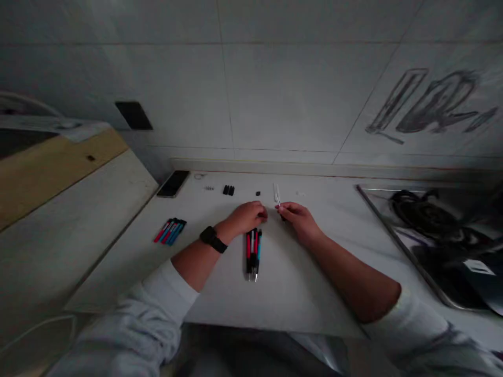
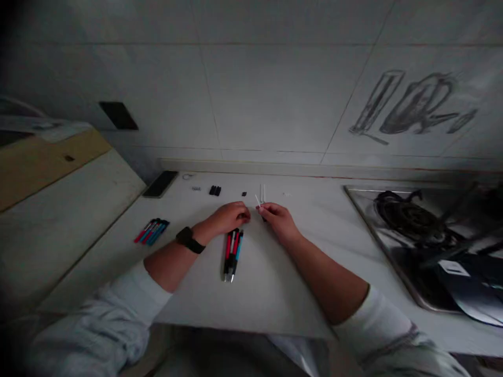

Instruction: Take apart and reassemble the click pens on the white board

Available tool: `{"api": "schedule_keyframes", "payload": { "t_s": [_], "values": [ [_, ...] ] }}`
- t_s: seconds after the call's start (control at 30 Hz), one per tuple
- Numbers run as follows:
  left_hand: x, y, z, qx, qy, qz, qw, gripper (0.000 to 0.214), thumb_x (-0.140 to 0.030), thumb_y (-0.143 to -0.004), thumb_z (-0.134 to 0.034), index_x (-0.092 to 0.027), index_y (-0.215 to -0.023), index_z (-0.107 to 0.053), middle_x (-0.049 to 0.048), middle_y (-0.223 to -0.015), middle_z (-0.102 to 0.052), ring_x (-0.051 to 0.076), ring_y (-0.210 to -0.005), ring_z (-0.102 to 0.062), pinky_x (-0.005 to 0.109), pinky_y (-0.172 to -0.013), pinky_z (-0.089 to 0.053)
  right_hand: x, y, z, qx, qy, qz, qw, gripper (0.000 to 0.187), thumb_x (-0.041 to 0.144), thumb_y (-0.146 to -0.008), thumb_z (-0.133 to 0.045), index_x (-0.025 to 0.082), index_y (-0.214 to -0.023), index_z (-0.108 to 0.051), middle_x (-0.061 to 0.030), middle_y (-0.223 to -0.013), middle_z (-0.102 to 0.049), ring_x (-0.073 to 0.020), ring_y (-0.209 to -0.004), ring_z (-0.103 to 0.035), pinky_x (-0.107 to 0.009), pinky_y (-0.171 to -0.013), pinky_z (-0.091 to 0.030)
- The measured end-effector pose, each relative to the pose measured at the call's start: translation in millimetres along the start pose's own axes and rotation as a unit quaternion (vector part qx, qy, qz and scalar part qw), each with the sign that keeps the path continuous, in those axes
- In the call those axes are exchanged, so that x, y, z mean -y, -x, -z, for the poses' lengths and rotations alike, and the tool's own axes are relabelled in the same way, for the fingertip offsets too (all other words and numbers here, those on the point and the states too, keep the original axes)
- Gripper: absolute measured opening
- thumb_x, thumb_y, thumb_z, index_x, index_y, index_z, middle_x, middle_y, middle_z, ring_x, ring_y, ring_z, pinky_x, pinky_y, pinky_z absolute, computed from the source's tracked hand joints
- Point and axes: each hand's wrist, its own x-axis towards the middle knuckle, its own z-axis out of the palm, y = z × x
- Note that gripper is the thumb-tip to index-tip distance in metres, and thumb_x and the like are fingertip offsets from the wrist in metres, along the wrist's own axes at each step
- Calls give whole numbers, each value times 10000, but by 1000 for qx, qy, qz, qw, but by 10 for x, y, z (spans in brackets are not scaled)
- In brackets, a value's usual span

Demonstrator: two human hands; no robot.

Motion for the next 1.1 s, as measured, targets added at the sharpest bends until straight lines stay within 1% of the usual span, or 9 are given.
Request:
{"api": "schedule_keyframes", "payload": {
  "t_s": [0.2, 0.3, 0.4, 0.5, 0.6, 0.67, 0.8, 0.97, 1.1],
  "values": [
    [-220, 73, 144, -55, 80, 34, 995, 215, -353, -879, -711, -186, -1012, -737, 57, -998, -692, 177, -889, -645, 292, -793, -499, -34, -11, -15, 10, -38, -16, 999, 345, 494, -672, -859, 213, -851, -770, -49, -943, -745, -161, -800, -615, -299, -740, -475],
    [-379, 127, 198, -82, 129, 57, 987, 267, -433, -860, -725, -189, -966, -736, 56, -985, -705, 177, -882, -652, 299, -795, -501, -41, 15, -108, 7, -95, -20, 995, 313, 467, -652, -881, 226, -809, -757, -51, -992, -750, -176, -851, -643, -314, -768, -508],
    [-473, 189, 195, -79, 181, 85, 977, 265, -443, -871, -704, -187, -933, -735, 46, -918, -725, 163, -808, -655, 288, -753, -503, -32, 50, -223, 3, -120, -10, 993, 303, 451, -648, -888, 226, -800, -753, -47, -977, -750, -167, -825, -644, -316, -763, -525],
    [-479, 256, 179, -72, 219, 105, 967, 232, -404, -898, -667, -184, -915, -738, 34, -851, -735, 153, -755, -651, 274, -711, -494, -14, 52, -272, 19, -80, 17, 997, 298, 462, -696, -852, 220, -841, -756, -55, -1005, -750, -165, -818, -645, -326, -769, -536],
    [-415, 312, 195, -89, 239, 116, 960, 216, -380, -890, -666, -181, -925, -741, 35, -870, -748, 157, -772, -658, 273, -719, -495, -2, 1, -193, 46, 49, 63, 996, 314, 467, -814, -745, 226, -1015, -763, -64, -1021, -744, -173, -834, -651, -326, -755, -537],
    [-340, 334, 216, -113, 239, 129, 956, 233, -397, -883, -667, -179, -922, -737, 37, -878, -752, 162, -779, -662, 275, -721, -498, -4, -47, -93, 40, 180, 120, 975, 313, 434, -886, -666, 228, -1105, -752, -72, -1017, -735, -180, -851, -653, -326, -757, -531],
    [-151, 328, 215, -174, 232, 161, 943, 258, -428, -871, -670, -182, -920, -730, 37, -896, -756, 171, -798, -675, 285, -744, -510, -35, -101, 29, 59, 409, 199, 889, 237, 311, -929, -614, 223, -1095, -759, -76, -993, -724, -176, -838, -646, -320, -798, -516],
    [22, 269, 132, -205, 236, 190, 931, 252, -418, -857, -671, -182, -927, -725, 46, -908, -758, 183, -827, -687, 300, -787, -525, -79, -94, -112, 106, 506, 213, 829, 167, 258, -917, -648, 203, -1022, -766, -74, -942, -707, -180, -845, -638, -303, -832, -499],
    [58, 243, 98, -204, 244, 203, 926, 252, -414, -848, -672, -177, -917, -723, 52, -902, -756, 187, -821, -685, 305, -788, -528, -68, -90, -159, 102, 542, 205, 809, 121, 198, -909, -635, 187, -924, -755, -77, -934, -682, -180, -869, -636, -277, -829, -486]
  ]
}}
